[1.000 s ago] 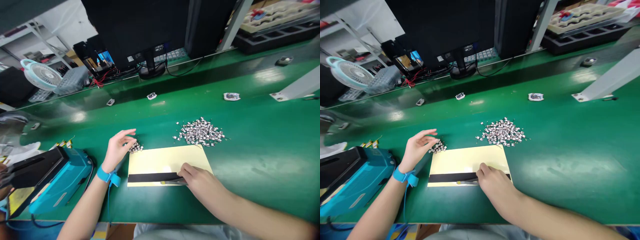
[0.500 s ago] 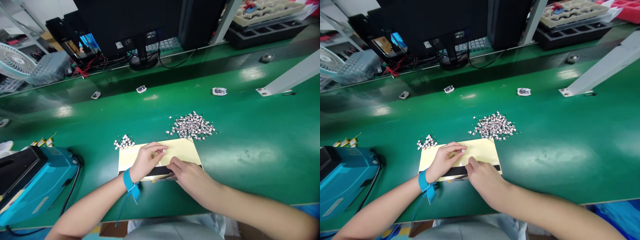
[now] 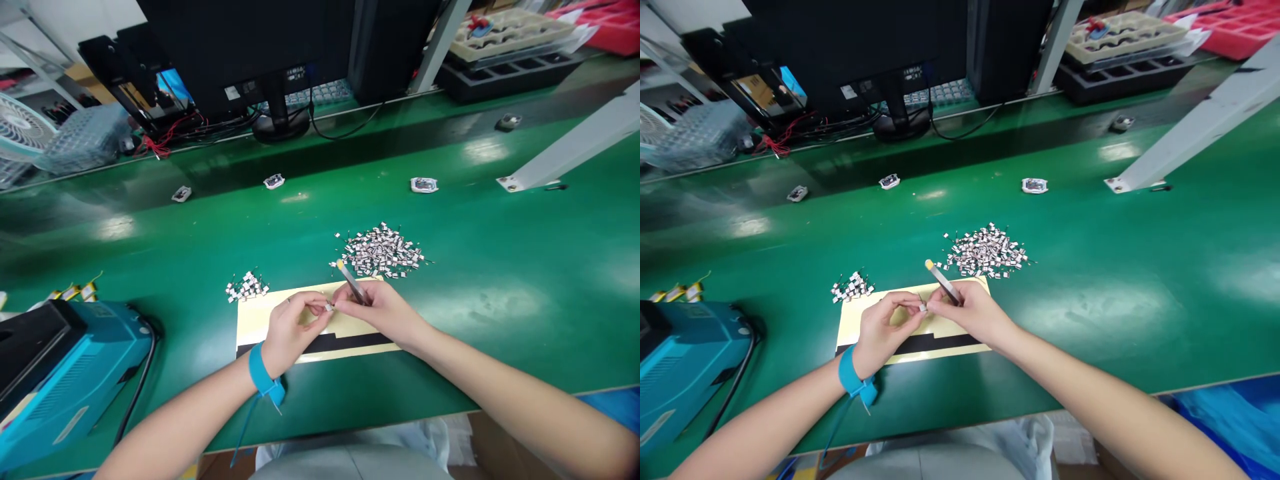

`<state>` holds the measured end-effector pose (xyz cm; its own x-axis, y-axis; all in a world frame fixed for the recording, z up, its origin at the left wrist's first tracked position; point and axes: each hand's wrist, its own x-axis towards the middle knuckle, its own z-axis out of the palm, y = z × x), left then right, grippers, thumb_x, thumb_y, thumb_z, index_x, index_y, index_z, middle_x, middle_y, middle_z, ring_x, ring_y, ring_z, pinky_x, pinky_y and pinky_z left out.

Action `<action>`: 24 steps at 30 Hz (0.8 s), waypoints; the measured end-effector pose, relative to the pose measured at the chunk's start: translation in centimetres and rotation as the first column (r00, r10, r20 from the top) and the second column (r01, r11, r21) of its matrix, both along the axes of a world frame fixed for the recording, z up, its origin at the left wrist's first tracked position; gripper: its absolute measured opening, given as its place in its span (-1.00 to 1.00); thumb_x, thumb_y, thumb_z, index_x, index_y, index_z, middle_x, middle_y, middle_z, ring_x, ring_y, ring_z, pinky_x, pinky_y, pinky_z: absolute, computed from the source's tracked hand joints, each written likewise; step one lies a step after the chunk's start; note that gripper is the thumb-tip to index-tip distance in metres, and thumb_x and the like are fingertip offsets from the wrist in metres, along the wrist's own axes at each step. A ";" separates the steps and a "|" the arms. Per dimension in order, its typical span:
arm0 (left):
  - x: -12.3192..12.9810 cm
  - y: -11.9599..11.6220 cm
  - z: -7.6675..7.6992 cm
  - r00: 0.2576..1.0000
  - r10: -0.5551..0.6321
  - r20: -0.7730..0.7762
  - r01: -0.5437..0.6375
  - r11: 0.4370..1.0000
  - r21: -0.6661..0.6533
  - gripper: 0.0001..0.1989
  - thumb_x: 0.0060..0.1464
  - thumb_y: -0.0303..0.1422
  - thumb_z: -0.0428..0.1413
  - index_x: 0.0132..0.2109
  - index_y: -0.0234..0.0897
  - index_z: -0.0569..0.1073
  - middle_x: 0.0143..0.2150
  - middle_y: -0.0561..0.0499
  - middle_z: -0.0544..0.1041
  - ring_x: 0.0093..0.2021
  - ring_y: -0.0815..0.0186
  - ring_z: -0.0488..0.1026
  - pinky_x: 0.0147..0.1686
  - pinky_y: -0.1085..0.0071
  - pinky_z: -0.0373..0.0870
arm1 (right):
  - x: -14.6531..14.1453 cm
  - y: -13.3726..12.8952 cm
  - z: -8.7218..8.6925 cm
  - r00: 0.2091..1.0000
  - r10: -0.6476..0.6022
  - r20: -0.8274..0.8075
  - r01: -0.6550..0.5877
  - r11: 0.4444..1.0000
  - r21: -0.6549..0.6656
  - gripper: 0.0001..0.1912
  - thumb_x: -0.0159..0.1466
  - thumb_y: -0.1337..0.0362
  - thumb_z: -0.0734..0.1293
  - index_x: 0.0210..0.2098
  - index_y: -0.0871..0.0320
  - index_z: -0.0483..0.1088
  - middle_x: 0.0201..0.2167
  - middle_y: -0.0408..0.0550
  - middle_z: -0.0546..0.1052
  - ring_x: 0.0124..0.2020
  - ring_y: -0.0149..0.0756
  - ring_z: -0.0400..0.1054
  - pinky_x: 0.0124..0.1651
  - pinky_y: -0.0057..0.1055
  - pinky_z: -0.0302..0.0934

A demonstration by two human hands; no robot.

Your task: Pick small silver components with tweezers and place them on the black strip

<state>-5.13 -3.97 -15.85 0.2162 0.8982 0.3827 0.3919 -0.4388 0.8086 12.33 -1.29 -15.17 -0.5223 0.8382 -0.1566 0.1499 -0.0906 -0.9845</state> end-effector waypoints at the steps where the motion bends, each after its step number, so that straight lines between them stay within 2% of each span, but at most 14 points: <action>1: 0.0 -0.1 0.1 1.000 0.007 -0.016 -0.006 1.000 0.029 -0.83 0.01 -0.51 0.13 -0.20 -0.33 0.33 -0.35 0.04 0.43 -0.41 0.49 0.38 -0.35 0.65 0.37 | -0.2 -0.1 0.0 0.999 -0.003 -0.037 0.002 0.999 -0.034 -0.60 0.17 0.00 0.24 -0.40 0.30 0.33 -0.48 -0.07 0.33 -0.40 -0.29 0.21 -0.39 -0.49 0.05; 7: -0.1 -0.3 0.1 0.998 -0.016 -0.067 0.024 0.993 0.118 -0.86 0.04 -0.51 0.10 -0.21 -0.33 0.32 -0.39 0.05 0.41 -0.42 0.49 0.37 -0.37 0.64 0.35 | -0.9 -0.6 0.0 0.990 -0.023 -0.142 0.001 0.988 -0.155 -0.56 0.12 -0.03 0.33 -0.45 0.30 0.31 -0.51 -0.10 0.30 -0.43 -0.33 0.16 -0.38 -0.50 0.01; 10: -0.1 -0.3 0.0 0.998 -0.014 -0.064 0.021 0.992 0.122 -0.87 0.04 -0.50 0.09 -0.22 -0.34 0.32 -0.39 0.04 0.41 -0.42 0.48 0.38 -0.38 0.64 0.35 | -0.9 -0.6 0.0 0.989 -0.033 -0.146 0.009 0.987 -0.162 -0.59 0.11 0.00 0.34 -0.47 0.29 0.32 -0.53 -0.11 0.28 -0.45 -0.33 0.13 -0.39 -0.51 -0.02; 14: 0.0 -0.5 0.0 0.996 -0.018 -0.087 0.031 0.989 0.148 -0.91 0.08 -0.45 0.06 -0.23 -0.33 0.32 -0.40 0.04 0.42 -0.42 0.45 0.39 -0.41 0.62 0.35 | -1.1 -1.0 -0.4 0.991 -0.081 -0.108 0.067 0.989 -0.134 -0.65 0.08 0.07 0.34 -0.53 0.27 0.29 -0.63 -0.18 0.19 -0.56 -0.41 0.02 -0.50 -0.53 -0.12; 16: 0.0 -0.6 -0.1 0.995 -0.028 -0.100 0.046 0.984 0.173 -0.91 0.10 -0.42 0.05 -0.22 -0.32 0.31 -0.40 0.03 0.43 -0.41 0.45 0.40 -0.41 0.61 0.36 | -1.2 -1.3 -0.9 0.990 -0.112 -0.090 0.101 0.988 -0.114 -0.65 0.08 0.08 0.35 -0.55 0.26 0.27 -0.63 -0.17 0.21 -0.58 -0.41 0.03 -0.53 -0.53 -0.13; 21: -0.3 -0.5 -0.1 0.985 -0.066 -0.159 0.092 0.982 0.163 -0.81 0.15 -0.38 0.00 -0.08 -0.32 0.28 -0.27 -0.02 0.45 -0.28 0.39 0.42 -0.27 0.54 0.39 | -0.4 -0.7 -1.6 0.984 -0.175 -0.043 0.175 0.985 0.004 -0.62 0.09 0.03 0.36 -0.55 0.21 0.23 -0.52 -0.06 0.36 -0.47 -0.27 0.23 -0.45 -0.48 0.07; 24: -1.4 0.2 0.5 0.961 -0.034 -0.273 0.089 0.977 0.192 -0.81 0.16 -0.39 -0.03 -0.07 -0.30 0.28 -0.20 -0.01 0.44 -0.23 0.35 0.40 -0.21 0.48 0.38 | 1.2 0.8 -0.8 0.942 -0.333 0.031 0.323 0.931 0.168 -0.67 0.06 0.07 0.37 -0.52 0.21 0.29 -0.51 -0.08 0.35 -0.53 -0.32 0.19 -0.51 -0.50 0.01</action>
